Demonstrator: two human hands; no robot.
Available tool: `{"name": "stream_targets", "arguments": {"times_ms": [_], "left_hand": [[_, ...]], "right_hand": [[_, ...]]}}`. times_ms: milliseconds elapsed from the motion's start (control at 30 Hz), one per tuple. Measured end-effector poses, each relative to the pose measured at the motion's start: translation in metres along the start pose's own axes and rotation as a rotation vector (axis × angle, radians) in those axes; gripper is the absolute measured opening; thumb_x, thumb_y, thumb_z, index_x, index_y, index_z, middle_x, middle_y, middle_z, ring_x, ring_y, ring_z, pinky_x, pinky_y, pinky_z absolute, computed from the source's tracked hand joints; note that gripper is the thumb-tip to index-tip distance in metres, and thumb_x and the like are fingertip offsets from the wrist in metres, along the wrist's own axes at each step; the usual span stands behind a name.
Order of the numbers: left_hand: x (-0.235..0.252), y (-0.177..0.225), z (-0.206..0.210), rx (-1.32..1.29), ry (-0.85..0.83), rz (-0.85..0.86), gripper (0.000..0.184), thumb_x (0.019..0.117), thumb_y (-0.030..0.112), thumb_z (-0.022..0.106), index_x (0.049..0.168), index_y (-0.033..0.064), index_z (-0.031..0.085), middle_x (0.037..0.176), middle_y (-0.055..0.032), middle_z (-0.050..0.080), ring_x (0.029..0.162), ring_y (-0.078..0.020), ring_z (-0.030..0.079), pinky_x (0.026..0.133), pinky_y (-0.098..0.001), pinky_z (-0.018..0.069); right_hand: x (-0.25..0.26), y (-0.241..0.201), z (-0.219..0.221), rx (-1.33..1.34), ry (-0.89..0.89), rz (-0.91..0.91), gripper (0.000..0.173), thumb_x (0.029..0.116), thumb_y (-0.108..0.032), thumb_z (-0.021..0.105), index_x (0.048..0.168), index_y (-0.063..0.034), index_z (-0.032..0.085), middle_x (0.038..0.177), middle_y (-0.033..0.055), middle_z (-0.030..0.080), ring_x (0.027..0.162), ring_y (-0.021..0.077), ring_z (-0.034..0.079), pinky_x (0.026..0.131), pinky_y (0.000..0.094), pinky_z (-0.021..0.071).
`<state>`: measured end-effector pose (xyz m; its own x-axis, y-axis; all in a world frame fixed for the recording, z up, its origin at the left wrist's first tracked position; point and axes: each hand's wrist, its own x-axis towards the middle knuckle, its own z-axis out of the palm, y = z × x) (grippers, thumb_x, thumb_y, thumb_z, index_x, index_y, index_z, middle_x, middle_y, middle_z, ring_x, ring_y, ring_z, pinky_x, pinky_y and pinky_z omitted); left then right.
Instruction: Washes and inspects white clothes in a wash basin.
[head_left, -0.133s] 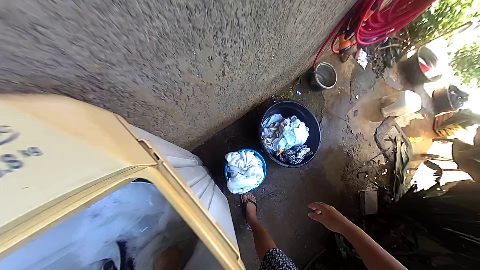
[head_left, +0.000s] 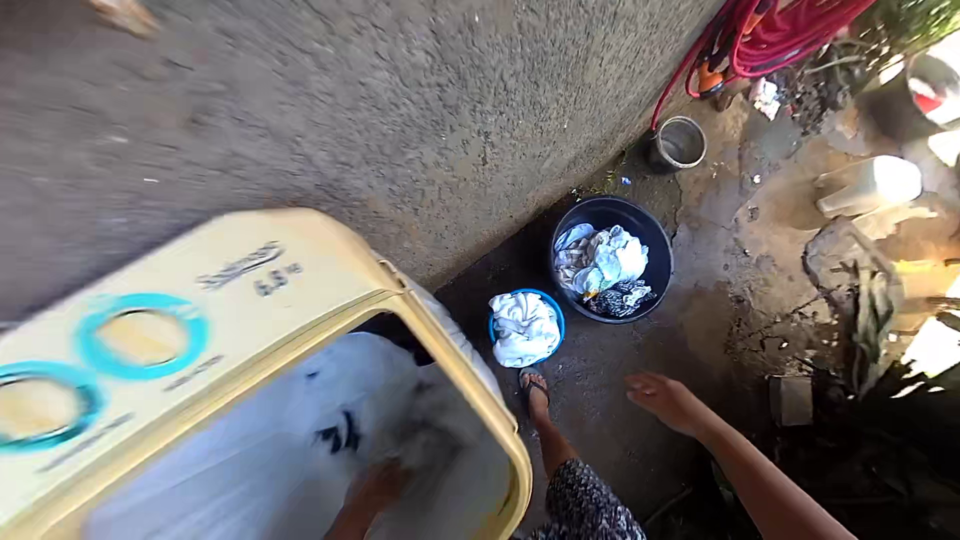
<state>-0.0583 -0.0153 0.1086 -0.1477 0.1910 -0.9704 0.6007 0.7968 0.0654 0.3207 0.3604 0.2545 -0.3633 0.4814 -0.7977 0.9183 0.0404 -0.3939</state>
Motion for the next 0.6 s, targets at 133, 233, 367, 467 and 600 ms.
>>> {"name": "stream_targets", "arguments": {"times_ms": [133, 233, 367, 467, 600], "left_hand": [[-0.096, -0.004, -0.023, -0.224, 0.113, 0.097, 0.05, 0.1036, 0.043, 0.057, 0.122, -0.0018, 0.068, 0.121, -0.0287, 0.066, 0.119, -0.0453, 0.061, 0.101, -0.0686, 0.044], [-0.177, -0.007, -0.032, -0.436, 0.3, 0.246, 0.038, 0.1029, 0.029, 0.062, 0.116, -0.0057, 0.069, 0.109, -0.0276, 0.07, 0.107, -0.0405, 0.066, 0.098, -0.0623, 0.0473], [-0.265, -0.017, -0.048, -0.496, 0.575, 0.469, 0.037, 0.1006, 0.032, 0.06, 0.108, -0.0028, 0.072, 0.097, -0.019, 0.073, 0.094, -0.0289, 0.071, 0.09, -0.057, 0.0541], [-0.331, -0.011, -0.063, -0.495, 0.729, 0.553, 0.037, 0.0993, 0.032, 0.058, 0.106, -0.002, 0.072, 0.093, -0.0119, 0.073, 0.086, -0.0142, 0.069, 0.084, -0.0433, 0.0568], [-0.395, -0.011, -0.08, -0.536, 0.796, 0.746, 0.029, 0.0999, 0.02, 0.055, 0.104, -0.0051, 0.068, 0.089, 0.0054, 0.07, 0.083, 0.0084, 0.064, 0.081, -0.0181, 0.0556]], "right_hand": [[-0.045, -0.075, -0.004, 0.041, 0.07, -0.233, 0.044, 0.1041, -0.025, 0.06, 0.14, 0.0008, 0.058, 0.141, 0.0206, 0.06, 0.128, 0.0283, 0.061, 0.111, 0.0424, 0.0477], [-0.08, -0.124, 0.005, 0.027, 0.148, -0.428, 0.04, 0.104, -0.026, 0.06, 0.134, -0.0003, 0.063, 0.133, 0.0187, 0.064, 0.122, 0.0273, 0.063, 0.106, 0.0436, 0.0503], [-0.114, -0.184, 0.045, 0.148, 0.16, -0.727, 0.032, 0.1023, -0.023, 0.06, 0.126, -0.0022, 0.069, 0.124, 0.0138, 0.069, 0.116, 0.0214, 0.066, 0.102, 0.0403, 0.0531], [-0.123, -0.226, 0.091, 0.171, -0.062, -0.859, 0.036, 0.1009, -0.023, 0.063, 0.13, -0.0017, 0.066, 0.127, 0.0164, 0.067, 0.114, 0.0239, 0.066, 0.1, 0.0404, 0.0535], [-0.113, -0.267, 0.158, 0.173, -0.225, -0.925, 0.085, 0.0837, -0.018, 0.085, 0.155, -0.0025, 0.041, 0.155, 0.0276, 0.041, 0.139, 0.0389, 0.048, 0.112, 0.0535, 0.0437]]}}
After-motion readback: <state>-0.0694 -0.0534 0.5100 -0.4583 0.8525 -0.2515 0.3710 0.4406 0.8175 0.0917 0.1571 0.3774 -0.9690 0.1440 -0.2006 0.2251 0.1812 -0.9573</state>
